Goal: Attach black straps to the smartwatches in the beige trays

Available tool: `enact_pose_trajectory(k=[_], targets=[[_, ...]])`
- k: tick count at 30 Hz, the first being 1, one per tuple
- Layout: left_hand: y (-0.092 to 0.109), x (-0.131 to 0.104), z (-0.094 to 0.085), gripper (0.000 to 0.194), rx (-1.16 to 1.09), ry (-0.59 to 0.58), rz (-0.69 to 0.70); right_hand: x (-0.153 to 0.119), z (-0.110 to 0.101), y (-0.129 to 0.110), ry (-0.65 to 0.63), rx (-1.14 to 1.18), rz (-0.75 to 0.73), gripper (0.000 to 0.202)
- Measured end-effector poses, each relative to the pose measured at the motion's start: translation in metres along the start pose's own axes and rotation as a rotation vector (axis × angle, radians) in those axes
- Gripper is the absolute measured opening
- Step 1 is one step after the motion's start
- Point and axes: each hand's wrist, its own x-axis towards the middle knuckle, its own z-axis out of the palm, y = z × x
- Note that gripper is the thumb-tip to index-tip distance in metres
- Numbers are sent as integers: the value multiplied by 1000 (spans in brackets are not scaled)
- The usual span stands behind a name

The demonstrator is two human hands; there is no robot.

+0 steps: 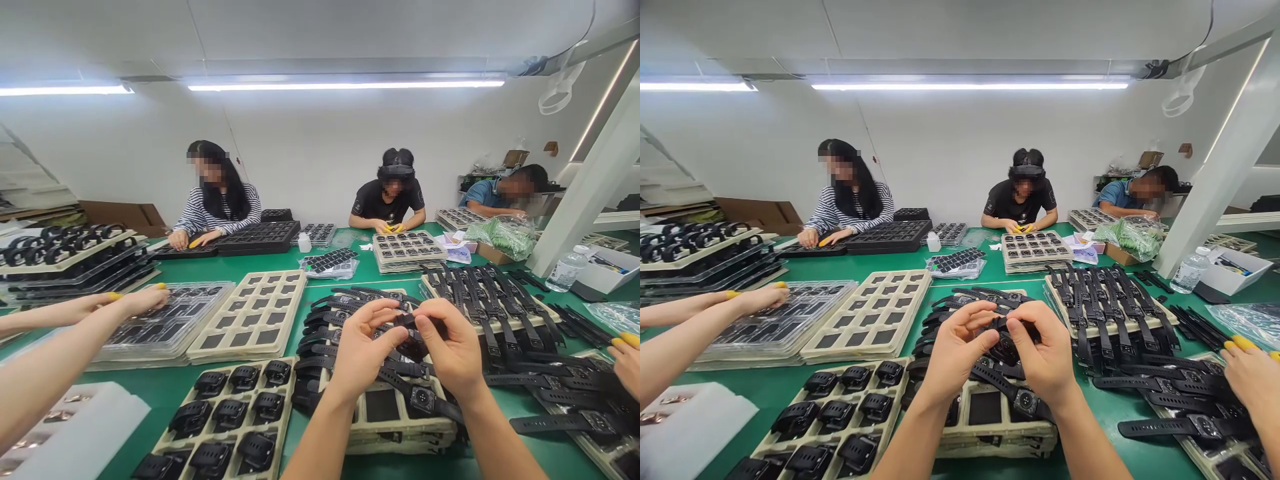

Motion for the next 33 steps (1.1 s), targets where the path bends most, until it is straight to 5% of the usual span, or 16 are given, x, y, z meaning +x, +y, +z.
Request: enact_pose_trajectory(k=[9, 17, 24, 33], targets=[[-5, -8, 20, 48, -277, -77, -204, 2, -9, 2, 5, -9, -5, 10], [-6, -4, 21, 38, -419, 4, -220, 0, -7, 2, 40, -6, 4, 11], [-7, -5, 20, 32, -420, 61, -194, 6, -10, 0, -92, 70, 37, 13], [-4, -5, 20, 36, -461, 33, -192, -1, -8, 6, 39, 20, 78, 15]])
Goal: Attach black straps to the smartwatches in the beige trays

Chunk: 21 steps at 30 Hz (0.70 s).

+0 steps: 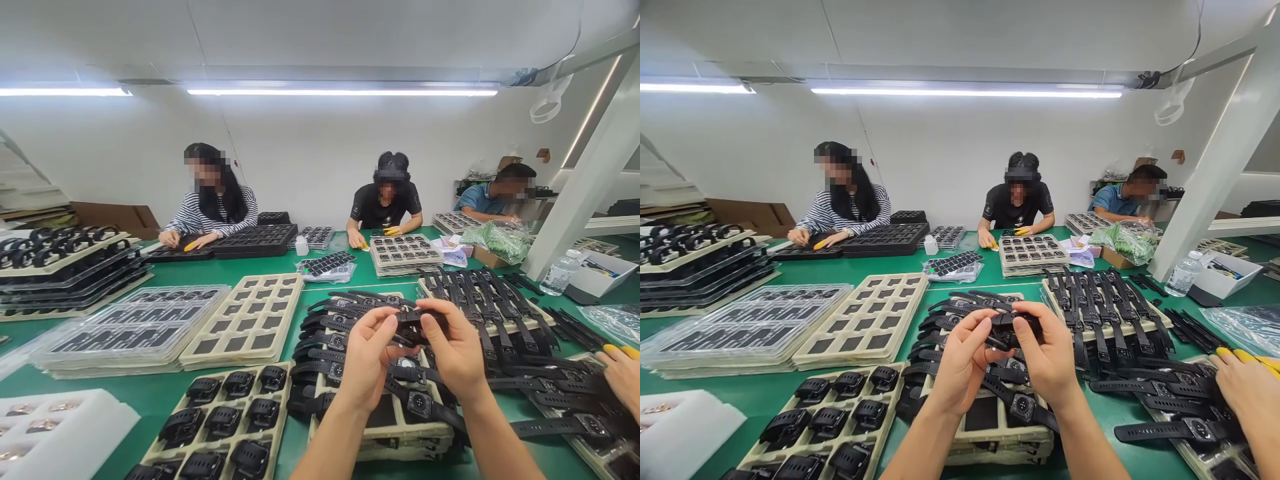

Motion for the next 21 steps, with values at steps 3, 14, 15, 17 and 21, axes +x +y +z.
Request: enact_pose_trajectory(k=[3, 14, 15, 17, 21], targets=[[1, 1, -1, 34, 19, 5, 14, 2, 0, 0, -25, 19, -18, 9], [2, 4, -8, 32, 87, 7, 79, 3, 5, 2, -87, 123, -2, 14], [1, 4, -8, 32, 73, -2, 83, 3, 6, 2, -61, 123, -6, 15], [0, 4, -10, 33, 59, -25, 78, 2, 5, 0, 3, 123, -17, 17], [2, 3, -11, 33, 54, -53, 63, 3, 1, -5, -34, 109, -33, 18]])
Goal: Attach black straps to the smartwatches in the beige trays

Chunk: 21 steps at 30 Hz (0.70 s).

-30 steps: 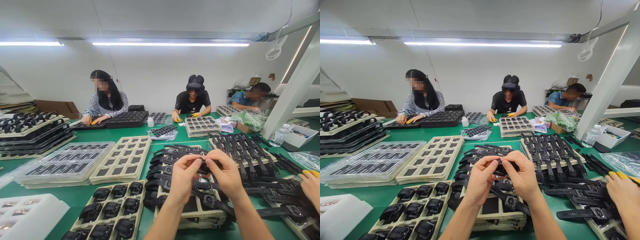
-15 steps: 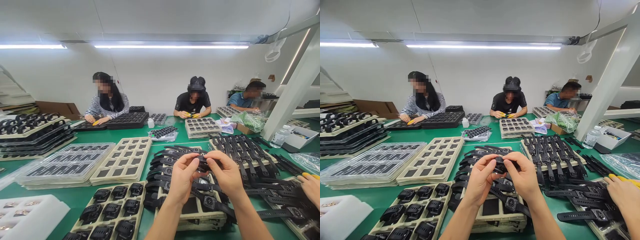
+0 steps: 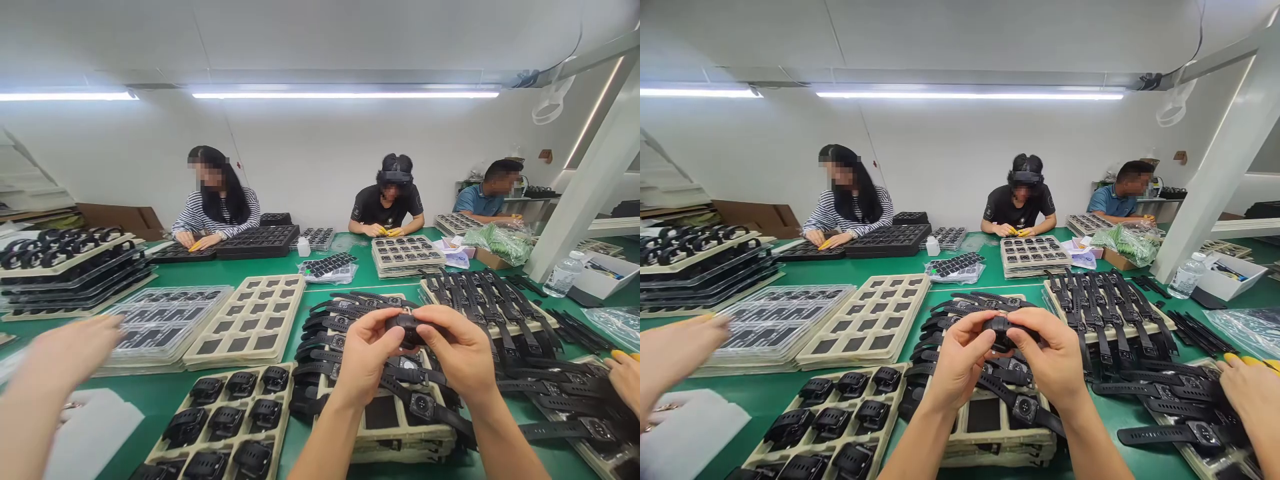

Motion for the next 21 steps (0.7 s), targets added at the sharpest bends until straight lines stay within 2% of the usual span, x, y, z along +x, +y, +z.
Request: enact_pose_trajectory(k=[3, 7, 11, 15, 18, 21], targets=[[3, 0, -1, 34, -2, -1, 0, 0, -1, -1, -55, -7, 26, 19], [3, 1, -2, 32, 20, -13, 8, -1, 3, 1, -46, -13, 35, 22], [3, -1, 0, 31, 87, -12, 17, 0, 1, 0, -96, -59, 120, 33], [8, -3, -3, 32, 325, -157, 97, 3, -10, -9, -120, -8, 239, 24], [11, -1, -11, 25, 547, -268, 261, 3, -16, -20, -191, 66, 335, 21], [10, 3, -19, 14, 808, -303, 635, 4, -12, -27, -256, 94, 431, 23]])
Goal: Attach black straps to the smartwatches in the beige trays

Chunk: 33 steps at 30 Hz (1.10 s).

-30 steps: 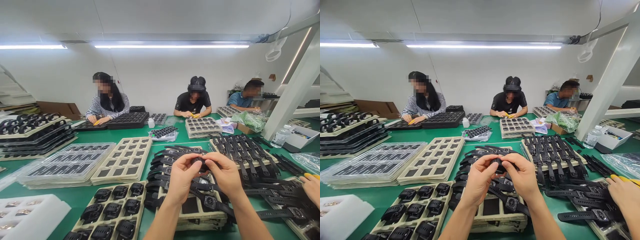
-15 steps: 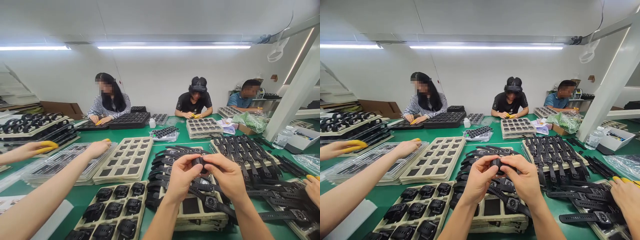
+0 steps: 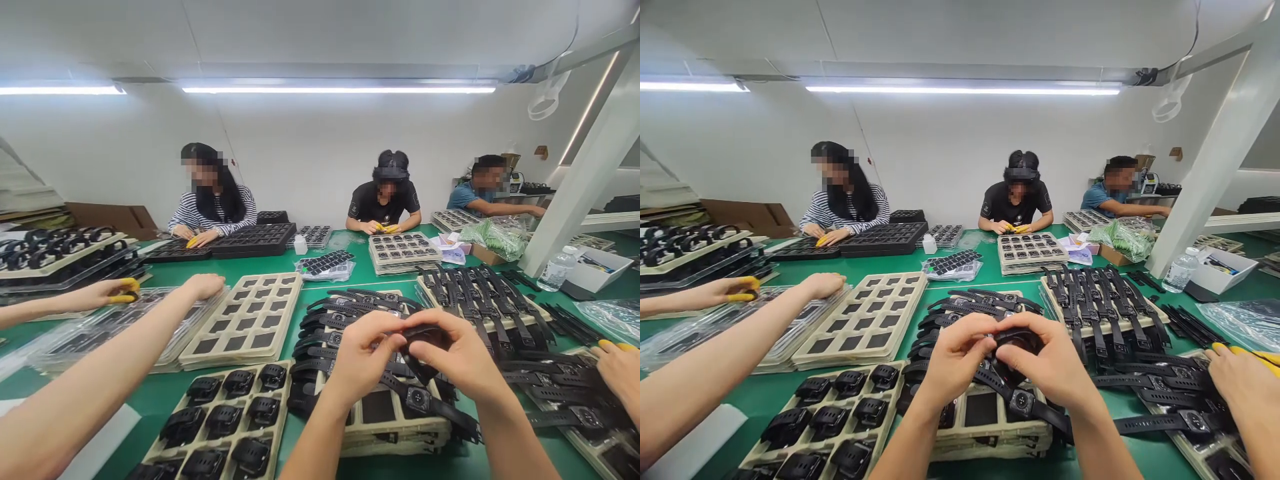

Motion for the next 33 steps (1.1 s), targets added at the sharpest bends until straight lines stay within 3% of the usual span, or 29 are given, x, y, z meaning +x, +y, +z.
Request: enact_pose_trajectory(k=[3, 7, 18, 22, 25, 28, 33], targets=[[-2, 1, -2, 22, 368, 7, 364, 3, 7, 0, 36, 2, 22, 16], [5, 4, -7, 25, 555, -40, 570, 6, 9, 2, 89, 46, 29, 5], [12, 2, -17, 26, 623, 6, 693, -3, 2, 6, 127, 100, 40, 10], [22, 4, -25, 18, 542, 1, 558, -7, -1, 0, 121, -28, -14, 11], [31, 1, -35, 19, 399, 231, 398, -11, 4, -1, -77, -239, 20, 8], [39, -3, -43, 21, 212, 509, 356, -16, 20, 7, -330, -493, 58, 11], [46, -3, -47, 18, 155, 656, 383, -24, 43, 31, -514, -866, -32, 16]])
